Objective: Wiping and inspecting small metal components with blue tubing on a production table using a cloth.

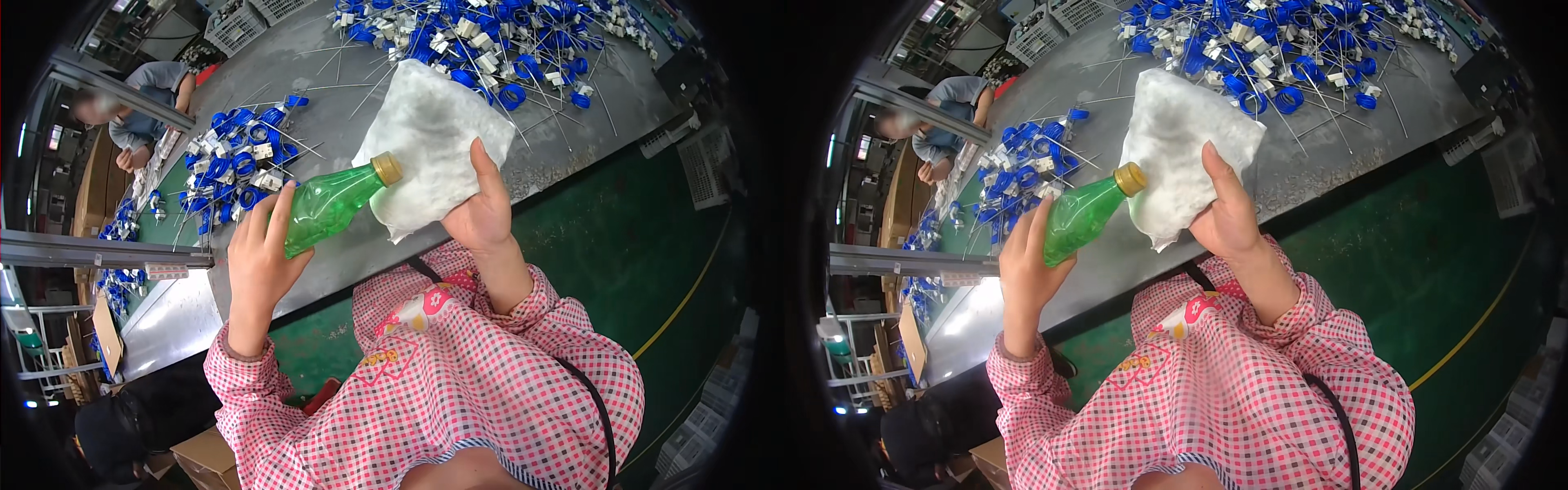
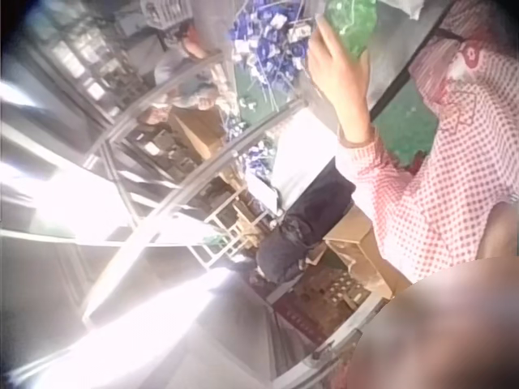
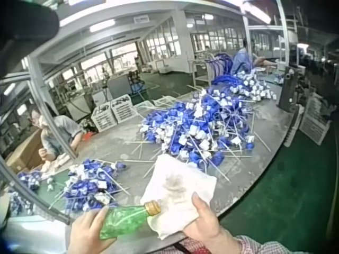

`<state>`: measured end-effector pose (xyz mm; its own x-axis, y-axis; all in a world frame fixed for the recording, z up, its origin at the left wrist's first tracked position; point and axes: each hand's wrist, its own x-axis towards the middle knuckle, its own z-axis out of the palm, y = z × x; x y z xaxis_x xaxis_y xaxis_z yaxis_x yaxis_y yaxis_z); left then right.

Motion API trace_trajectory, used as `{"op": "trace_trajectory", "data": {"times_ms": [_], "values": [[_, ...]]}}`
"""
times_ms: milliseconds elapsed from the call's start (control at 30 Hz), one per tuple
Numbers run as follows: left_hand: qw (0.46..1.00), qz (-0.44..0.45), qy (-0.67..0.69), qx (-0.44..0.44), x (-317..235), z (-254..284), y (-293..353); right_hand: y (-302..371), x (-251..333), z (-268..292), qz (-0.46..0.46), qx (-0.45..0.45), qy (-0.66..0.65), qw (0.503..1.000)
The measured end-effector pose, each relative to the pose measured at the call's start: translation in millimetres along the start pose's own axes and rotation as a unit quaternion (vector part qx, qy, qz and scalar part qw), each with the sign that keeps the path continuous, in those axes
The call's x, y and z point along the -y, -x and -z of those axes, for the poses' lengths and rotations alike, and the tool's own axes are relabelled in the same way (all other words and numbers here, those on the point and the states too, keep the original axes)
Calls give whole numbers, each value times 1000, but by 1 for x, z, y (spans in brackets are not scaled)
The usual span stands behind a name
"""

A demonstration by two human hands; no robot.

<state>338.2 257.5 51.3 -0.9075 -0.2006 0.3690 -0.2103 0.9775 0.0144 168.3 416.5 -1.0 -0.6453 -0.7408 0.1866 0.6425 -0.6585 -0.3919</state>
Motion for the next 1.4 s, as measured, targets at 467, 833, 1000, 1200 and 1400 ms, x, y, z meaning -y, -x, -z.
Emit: {"op": "trace_trajectory", "data": {"times_ms": [467,833,1000,1200,1400], "values": [[999,-23,-36,-12,-10,8,-24,5,5,0,1,1,-3,1000],[998,-24,-62,2,-7,8,-14,2,12,1,26,-27,-22,999],[997,-39,-62,6,-15,13,-19,1,8,2,28,-39,-13,999],[997,-54,-47,-27,-17,11,-35,4,8,2,26,-26,-19,999],[996,-48,-69,-42,-11,12,-38,6,14,1,33,-21,-27,999]]}}
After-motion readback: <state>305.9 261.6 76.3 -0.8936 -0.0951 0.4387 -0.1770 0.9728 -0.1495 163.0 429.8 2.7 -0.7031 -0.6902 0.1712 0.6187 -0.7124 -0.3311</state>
